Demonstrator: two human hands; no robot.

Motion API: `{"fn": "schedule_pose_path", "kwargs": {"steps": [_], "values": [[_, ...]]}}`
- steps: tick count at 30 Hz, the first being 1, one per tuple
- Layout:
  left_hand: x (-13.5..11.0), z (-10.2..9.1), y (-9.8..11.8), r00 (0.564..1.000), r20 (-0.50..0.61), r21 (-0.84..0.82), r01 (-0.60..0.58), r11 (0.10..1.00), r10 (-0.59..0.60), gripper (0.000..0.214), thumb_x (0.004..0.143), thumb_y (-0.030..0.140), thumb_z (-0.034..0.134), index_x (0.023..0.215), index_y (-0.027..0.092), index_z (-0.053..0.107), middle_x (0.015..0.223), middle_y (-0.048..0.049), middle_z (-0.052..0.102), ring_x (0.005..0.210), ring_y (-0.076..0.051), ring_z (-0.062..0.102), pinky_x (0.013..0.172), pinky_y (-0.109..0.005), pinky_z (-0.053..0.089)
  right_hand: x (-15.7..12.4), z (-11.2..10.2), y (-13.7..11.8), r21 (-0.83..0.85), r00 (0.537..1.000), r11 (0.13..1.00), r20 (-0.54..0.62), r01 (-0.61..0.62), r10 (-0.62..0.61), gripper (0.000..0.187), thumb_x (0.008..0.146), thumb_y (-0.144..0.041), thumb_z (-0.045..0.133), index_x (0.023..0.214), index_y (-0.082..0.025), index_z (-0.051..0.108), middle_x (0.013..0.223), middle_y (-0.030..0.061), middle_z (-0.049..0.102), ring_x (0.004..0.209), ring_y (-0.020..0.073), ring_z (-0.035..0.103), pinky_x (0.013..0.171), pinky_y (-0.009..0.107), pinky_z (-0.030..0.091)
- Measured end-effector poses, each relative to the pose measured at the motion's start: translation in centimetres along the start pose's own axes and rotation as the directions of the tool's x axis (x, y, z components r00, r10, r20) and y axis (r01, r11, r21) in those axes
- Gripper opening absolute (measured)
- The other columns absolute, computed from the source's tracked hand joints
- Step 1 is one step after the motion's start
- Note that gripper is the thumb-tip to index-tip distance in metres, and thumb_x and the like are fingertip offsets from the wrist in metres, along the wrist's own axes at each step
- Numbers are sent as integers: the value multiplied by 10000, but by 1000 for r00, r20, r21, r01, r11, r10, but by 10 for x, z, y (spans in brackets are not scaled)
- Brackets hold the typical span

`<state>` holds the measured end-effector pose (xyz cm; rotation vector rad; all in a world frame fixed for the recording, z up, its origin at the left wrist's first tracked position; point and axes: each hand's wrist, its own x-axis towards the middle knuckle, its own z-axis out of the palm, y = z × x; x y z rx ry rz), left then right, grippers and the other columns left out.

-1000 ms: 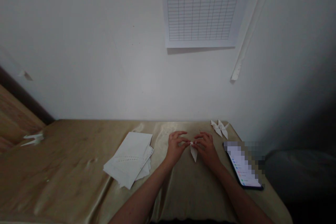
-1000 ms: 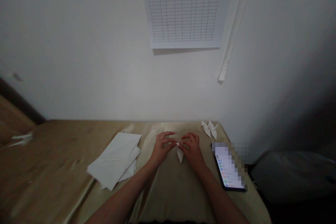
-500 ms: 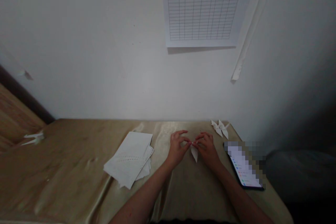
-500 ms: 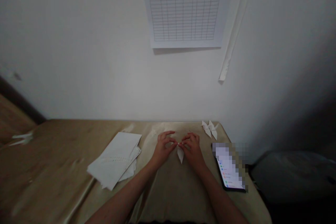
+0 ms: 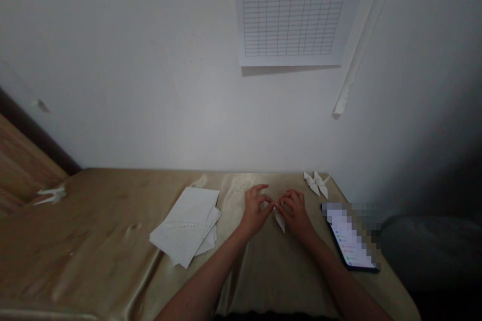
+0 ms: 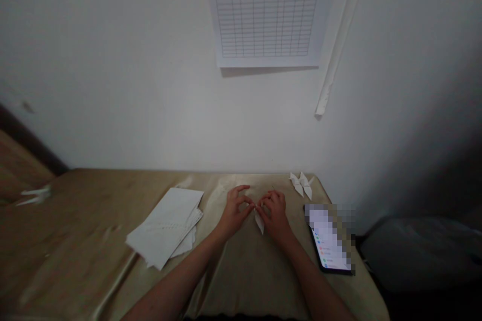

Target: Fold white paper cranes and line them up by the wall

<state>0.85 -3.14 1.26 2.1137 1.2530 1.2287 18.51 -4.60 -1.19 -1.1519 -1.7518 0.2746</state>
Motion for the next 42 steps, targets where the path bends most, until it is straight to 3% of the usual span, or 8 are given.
{"fn": "schedule_pose_path", "kwargs": {"steps": [11,16,21,32,42], "values": [[1,2,-6,1000,13,-39,11,999,-11,31,804,232,740,826,252,732,1314,-43,586,1269,-251,484,1118,-489,359,-1,1,4,2,990,995,-101,-100,99,212,849,-463,666,838,-260,724,980,76,611,1049,272,509,962,473,429],[0,1,-7,998,52,-29,26,999,-25,86,775,214,759,843,264,749,1312,-44,596,1267,-259,489,1116,-494,361,-1,0,5,4,995,996,-44,-88,88,190,858,-442,654,838,-265,719,1016,69,616,1074,269,511,973,480,427],[0,2,-8,999,41,3,19,1000,-19,56,765,298,791,792,265,755,1289,-47,615,1264,-270,484,1120,-508,350,-2,2,4,8,998,998,-8,-56,56,156,879,-412,637,857,-270,696,1034,67,608,1098,274,495,995,498,416],[-1,5,-13,999,48,-49,0,999,2,61,867,249,670,861,236,730,1423,-43,558,1393,-275,351,1162,-542,303,-2,1,6,22,997,997,-18,-78,78,182,882,-433,641,879,-271,724,1046,73,595,1109,273,478,1015,495,401],[0,2,-14,997,66,-21,32,999,-31,210,897,179,587,952,274,766,1434,-33,538,1377,-256,370,1176,-535,283,-1,0,9,15,993,994,-41,-109,110,210,869,-445,645,863,-244,706,1082,79,595,1117,272,482,1020,482,389]]}}
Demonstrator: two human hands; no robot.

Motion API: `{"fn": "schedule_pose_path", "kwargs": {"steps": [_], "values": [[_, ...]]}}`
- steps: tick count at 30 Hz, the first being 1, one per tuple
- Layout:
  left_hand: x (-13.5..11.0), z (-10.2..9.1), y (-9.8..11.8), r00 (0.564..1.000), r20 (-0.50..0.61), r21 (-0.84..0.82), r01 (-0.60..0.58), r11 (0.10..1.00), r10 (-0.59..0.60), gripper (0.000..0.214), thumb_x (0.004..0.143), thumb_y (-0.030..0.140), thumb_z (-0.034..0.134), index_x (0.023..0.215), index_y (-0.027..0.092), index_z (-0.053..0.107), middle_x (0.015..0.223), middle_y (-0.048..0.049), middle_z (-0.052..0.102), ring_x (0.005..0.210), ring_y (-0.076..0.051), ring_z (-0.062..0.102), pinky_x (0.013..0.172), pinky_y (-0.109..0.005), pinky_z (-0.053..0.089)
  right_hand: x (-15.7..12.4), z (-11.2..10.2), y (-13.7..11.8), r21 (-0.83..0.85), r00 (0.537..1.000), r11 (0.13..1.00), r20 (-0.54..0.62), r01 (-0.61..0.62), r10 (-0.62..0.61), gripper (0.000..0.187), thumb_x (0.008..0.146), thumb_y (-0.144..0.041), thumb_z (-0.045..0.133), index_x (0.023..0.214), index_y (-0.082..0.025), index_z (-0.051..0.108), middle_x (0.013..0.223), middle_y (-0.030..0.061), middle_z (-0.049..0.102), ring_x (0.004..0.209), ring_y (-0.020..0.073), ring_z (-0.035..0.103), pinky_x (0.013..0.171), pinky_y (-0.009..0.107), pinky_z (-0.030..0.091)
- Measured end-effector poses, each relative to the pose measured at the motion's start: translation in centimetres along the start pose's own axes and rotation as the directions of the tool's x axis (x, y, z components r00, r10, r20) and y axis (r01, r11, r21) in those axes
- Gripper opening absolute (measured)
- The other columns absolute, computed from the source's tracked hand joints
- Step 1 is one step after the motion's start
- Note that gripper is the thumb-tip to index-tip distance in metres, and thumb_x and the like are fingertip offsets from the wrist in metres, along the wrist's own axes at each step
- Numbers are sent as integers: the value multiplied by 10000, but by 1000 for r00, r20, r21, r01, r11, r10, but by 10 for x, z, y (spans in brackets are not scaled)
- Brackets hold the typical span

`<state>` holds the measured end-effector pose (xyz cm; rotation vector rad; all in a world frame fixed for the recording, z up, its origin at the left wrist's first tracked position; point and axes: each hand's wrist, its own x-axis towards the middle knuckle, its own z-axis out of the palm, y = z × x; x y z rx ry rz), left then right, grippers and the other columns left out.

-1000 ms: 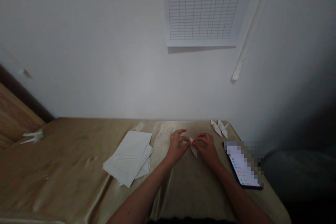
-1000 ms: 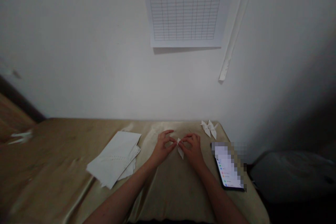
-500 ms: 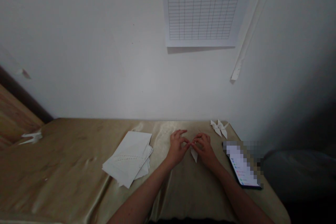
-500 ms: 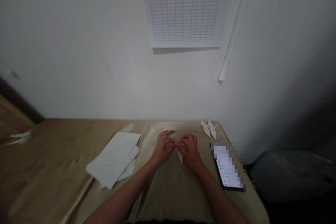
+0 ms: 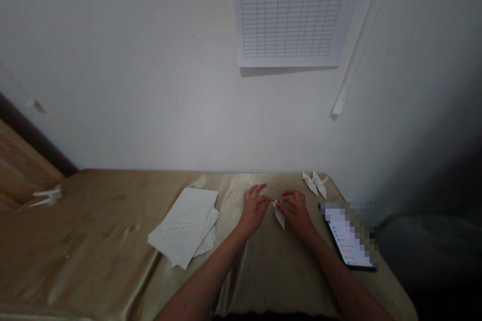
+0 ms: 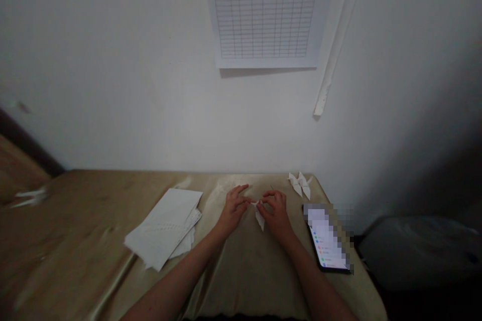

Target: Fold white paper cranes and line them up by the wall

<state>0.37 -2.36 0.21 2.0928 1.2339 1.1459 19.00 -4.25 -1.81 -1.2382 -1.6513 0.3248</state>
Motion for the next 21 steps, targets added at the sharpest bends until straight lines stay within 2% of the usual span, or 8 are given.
{"fn": "schedule_pose_path", "kwargs": {"steps": [6,11,15,21], "values": [[-2,1,6,997,-53,63,-53,997,56,83,777,271,778,857,258,762,1389,-49,561,1327,-279,418,1146,-526,321,-1,-1,-2,-8,999,1000,44,25,-25,179,880,-423,636,864,-256,701,1070,68,595,1138,265,471,1043,474,384],[-3,4,6,992,-48,98,-108,989,113,37,805,259,756,841,251,759,1419,-47,535,1338,-283,402,1146,-548,309,-1,-1,-3,-25,997,998,63,51,-50,132,890,-350,622,829,-255,690,1080,69,604,1228,275,401,1099,498,326],[-4,5,6,990,-49,96,-128,987,133,48,819,296,748,815,252,766,1488,-48,465,1367,-294,367,1157,-566,284,-2,1,-2,-67,998,996,33,52,-49,113,888,-299,609,820,-243,679,1058,76,600,1193,275,412,1085,501,335],[-3,1,7,993,-99,36,-65,997,69,123,808,354,758,765,239,766,1480,-74,460,1354,-295,401,1137,-544,332,-1,1,-3,-131,1000,991,-15,0,-2,142,873,-374,641,841,-263,724,1053,76,595,1184,289,405,1067,505,340]]}}
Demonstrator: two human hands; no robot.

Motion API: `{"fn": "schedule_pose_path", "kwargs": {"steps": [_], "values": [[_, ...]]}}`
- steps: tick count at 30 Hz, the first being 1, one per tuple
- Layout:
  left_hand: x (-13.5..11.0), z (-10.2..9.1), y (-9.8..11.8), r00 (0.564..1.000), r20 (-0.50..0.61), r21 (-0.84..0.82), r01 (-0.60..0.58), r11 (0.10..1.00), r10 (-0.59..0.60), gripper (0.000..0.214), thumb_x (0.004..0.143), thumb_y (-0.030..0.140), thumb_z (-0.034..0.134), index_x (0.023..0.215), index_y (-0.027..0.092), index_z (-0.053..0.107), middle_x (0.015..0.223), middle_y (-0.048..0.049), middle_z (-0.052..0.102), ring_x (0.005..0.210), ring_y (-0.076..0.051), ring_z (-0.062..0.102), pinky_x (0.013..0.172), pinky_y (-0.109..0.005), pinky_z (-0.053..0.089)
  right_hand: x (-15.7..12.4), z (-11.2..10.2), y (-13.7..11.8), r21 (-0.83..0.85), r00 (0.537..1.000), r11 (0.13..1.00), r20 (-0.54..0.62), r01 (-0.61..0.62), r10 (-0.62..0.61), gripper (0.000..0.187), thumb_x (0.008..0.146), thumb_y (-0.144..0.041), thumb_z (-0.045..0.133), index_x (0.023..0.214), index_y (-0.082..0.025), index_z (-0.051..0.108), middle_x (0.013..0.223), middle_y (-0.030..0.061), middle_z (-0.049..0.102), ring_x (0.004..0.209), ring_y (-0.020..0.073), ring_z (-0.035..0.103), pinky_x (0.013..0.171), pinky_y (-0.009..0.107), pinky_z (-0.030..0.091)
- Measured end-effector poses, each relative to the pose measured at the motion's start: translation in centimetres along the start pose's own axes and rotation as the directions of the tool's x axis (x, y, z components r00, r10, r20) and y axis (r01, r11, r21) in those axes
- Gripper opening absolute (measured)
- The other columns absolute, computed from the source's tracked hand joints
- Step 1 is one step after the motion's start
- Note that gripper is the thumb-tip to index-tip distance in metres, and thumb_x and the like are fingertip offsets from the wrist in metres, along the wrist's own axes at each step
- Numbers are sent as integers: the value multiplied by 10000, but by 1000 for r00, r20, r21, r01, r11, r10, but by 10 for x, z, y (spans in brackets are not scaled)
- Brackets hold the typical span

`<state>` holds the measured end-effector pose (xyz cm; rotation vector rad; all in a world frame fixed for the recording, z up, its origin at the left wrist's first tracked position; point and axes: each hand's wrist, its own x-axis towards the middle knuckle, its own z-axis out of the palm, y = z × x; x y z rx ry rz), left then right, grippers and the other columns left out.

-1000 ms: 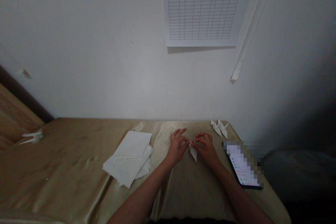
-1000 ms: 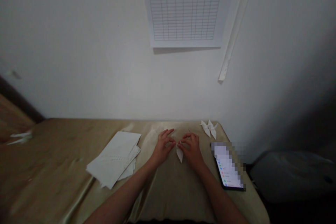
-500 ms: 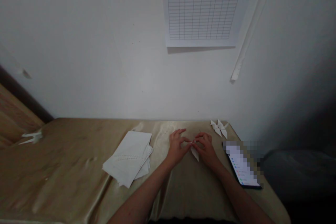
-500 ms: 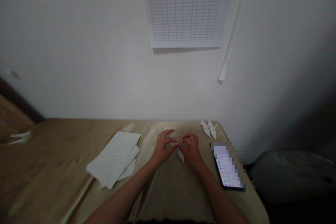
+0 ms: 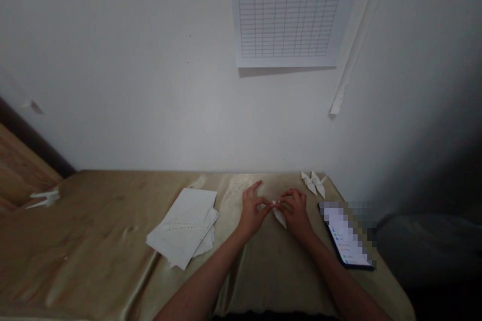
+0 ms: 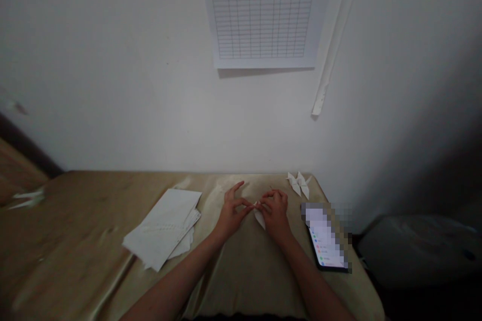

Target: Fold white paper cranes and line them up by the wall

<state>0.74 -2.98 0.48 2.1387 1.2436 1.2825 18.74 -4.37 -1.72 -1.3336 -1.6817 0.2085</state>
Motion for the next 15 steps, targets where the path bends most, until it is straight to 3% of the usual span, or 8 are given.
{"fn": "schedule_pose_path", "kwargs": {"steps": [6,10,15], "values": [[3,-2,-6,994,-76,-16,80,997,-81,68,802,293,761,765,237,763,1423,-77,506,1319,-297,443,1125,-558,341,2,-2,9,-62,995,993,-24,-98,97,332,842,-481,652,1104,-280,692,1157,85,579,1184,288,431,1048,502,366],[3,-3,-9,983,-142,-21,111,994,-113,49,816,269,743,785,238,765,1389,-80,522,1306,-290,453,1128,-553,336,0,0,14,-133,991,983,12,-127,130,268,837,-504,649,922,-266,737,1132,89,591,1189,299,439,1066,503,336],[2,-3,-9,982,-145,-20,117,993,-119,47,812,287,750,788,253,772,1361,-68,544,1288,-285,467,1123,-533,348,-4,4,11,-140,989,985,95,-103,117,205,839,-433,671,748,-265,741,1171,83,612,1263,310,379,1098,486,303]]}}
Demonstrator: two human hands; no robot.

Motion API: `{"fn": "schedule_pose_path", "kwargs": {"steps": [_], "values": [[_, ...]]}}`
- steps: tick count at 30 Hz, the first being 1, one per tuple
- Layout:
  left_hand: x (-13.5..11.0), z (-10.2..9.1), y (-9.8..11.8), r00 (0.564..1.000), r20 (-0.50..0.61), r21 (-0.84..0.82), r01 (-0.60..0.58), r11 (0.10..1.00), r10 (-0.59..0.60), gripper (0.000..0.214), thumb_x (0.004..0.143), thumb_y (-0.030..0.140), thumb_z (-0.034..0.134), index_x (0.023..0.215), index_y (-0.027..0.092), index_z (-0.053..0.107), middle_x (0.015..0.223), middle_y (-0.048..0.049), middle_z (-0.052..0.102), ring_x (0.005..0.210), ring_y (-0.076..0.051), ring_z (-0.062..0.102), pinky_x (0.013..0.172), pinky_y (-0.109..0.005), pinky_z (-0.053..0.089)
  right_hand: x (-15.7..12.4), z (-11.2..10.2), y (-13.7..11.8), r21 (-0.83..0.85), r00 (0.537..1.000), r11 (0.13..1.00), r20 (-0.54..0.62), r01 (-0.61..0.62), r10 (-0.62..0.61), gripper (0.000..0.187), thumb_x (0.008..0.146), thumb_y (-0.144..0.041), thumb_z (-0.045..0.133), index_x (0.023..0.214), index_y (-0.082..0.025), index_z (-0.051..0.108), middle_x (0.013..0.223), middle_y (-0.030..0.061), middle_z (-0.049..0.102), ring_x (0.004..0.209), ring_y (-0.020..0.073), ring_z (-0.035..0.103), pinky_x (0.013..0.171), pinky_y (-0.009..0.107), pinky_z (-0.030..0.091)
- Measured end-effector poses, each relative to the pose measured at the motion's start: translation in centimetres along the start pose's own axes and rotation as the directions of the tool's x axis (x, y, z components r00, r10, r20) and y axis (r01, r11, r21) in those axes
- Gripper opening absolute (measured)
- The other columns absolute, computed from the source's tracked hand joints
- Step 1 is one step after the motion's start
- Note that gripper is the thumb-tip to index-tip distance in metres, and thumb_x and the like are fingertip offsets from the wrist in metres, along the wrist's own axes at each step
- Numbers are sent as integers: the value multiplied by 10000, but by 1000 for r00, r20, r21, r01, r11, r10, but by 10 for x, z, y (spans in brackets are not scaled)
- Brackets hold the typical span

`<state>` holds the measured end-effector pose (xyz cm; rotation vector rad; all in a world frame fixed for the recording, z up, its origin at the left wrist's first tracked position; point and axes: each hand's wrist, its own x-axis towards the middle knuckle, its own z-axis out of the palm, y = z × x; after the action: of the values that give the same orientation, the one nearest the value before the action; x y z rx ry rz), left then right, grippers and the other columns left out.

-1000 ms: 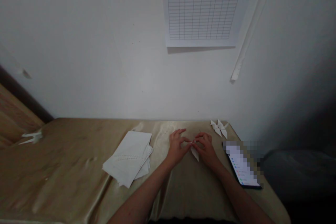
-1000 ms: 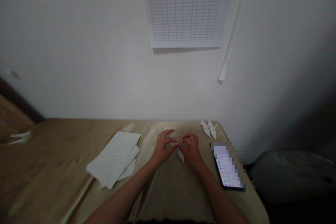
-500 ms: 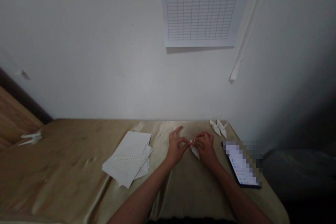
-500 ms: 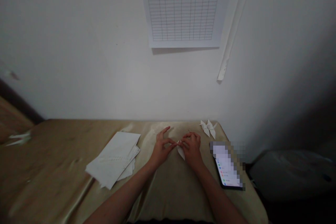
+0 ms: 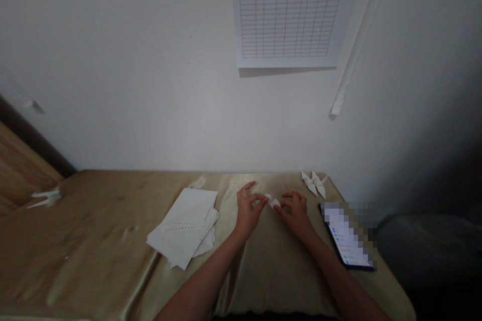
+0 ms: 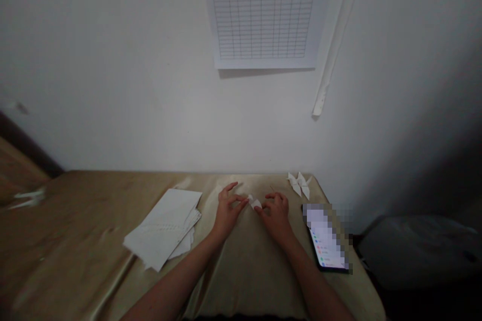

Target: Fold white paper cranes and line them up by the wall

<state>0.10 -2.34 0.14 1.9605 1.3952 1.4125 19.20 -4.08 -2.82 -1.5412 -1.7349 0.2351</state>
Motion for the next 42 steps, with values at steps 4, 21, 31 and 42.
{"fn": "schedule_pose_path", "kwargs": {"steps": [4,21,31,42], "values": [[-1,1,0,1000,4,15,-5,1000,5,75,822,317,737,857,277,790,1373,-64,529,1295,-289,464,1121,-526,358,1,-2,-1,33,999,999,30,-13,12,185,852,-390,653,754,-256,736,1180,80,616,1258,296,383,1107,474,299],[8,0,-28,963,270,237,-75,969,8,283,881,430,650,1152,379,715,1552,-43,363,1402,-327,344,1134,-639,249,5,-11,13,-14,981,995,167,99,-95,179,864,-342,605,751,-264,720,1237,51,610,1296,295,363,1098,519,296],[8,-6,-17,935,350,220,-24,975,-56,68,790,316,751,771,252,738,1487,-35,464,1379,-326,371,1130,-689,188,5,-12,15,75,986,995,148,65,-75,143,847,-314,627,765,-257,729,1150,60,646,1262,284,396,1099,496,327],[8,-5,-19,932,362,170,-37,985,-28,107,801,327,738,722,257,752,1497,-7,477,1382,-325,348,1135,-669,192,6,-14,10,140,988,989,136,50,-69,138,856,-353,636,811,-270,736,1129,57,654,1226,267,431,1093,483,341]]}}
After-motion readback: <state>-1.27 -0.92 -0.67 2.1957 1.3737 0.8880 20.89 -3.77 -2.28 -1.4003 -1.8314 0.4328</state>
